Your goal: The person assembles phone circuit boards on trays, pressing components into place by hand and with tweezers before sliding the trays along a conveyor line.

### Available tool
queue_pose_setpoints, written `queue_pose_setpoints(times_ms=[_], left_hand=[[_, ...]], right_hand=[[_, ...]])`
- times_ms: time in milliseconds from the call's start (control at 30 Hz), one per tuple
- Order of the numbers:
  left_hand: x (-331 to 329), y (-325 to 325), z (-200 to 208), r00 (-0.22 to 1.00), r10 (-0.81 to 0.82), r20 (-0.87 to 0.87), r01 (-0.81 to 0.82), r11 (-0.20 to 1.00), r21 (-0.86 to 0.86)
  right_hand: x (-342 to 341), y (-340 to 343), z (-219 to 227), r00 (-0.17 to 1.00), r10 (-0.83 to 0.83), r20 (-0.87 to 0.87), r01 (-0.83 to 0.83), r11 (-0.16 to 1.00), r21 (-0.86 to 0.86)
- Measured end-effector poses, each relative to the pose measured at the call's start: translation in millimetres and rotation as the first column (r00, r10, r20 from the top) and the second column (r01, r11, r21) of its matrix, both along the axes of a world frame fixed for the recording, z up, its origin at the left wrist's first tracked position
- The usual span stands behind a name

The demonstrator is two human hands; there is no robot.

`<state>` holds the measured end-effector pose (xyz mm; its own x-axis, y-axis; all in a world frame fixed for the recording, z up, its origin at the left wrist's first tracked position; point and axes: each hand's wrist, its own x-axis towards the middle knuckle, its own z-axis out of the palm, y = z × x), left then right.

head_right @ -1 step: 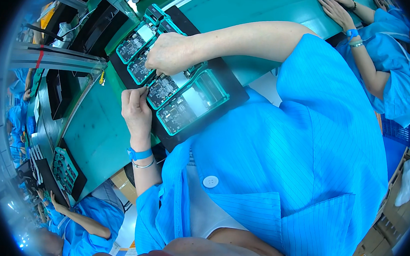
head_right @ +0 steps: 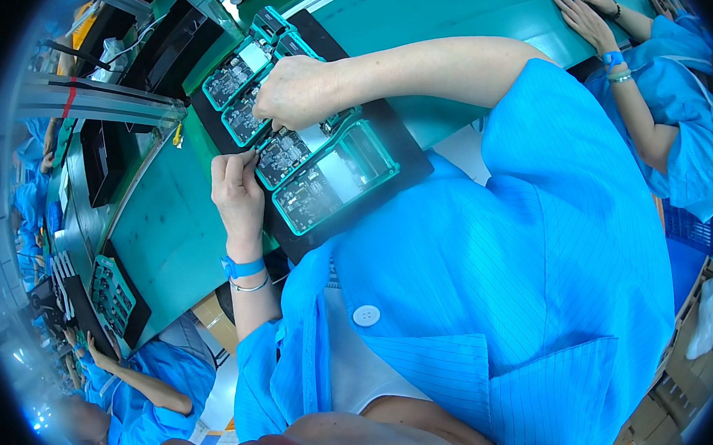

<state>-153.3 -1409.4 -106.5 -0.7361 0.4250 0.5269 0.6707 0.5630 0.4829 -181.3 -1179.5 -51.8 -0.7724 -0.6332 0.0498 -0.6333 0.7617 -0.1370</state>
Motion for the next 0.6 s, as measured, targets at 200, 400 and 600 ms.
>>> queue_pose_setpoints(times_ms=[200,400,600], left_hand=[[-1.1,-1.1,-1.0,1.0,-0.013,-0.007,0.013,1.0,-0.005],[-3.8,-2.9,-1.5,0.999,-0.04,0.0,0.04,0.998,-0.038],[-10.7,-9.1,4.1,0.995,-0.102,-0.002,0.101,0.986,-0.131]], right_hand=[[-1.8,-1.5,0.1,0.999,-0.035,0.041,0.035,0.999,0.014],[-0.4,-2.6,2.7,0.998,-0.042,0.055,0.041,0.999,0.014],[-0.2,-3.3,3.3,0.999,-0.017,0.038,0.017,1.0,0.012]])
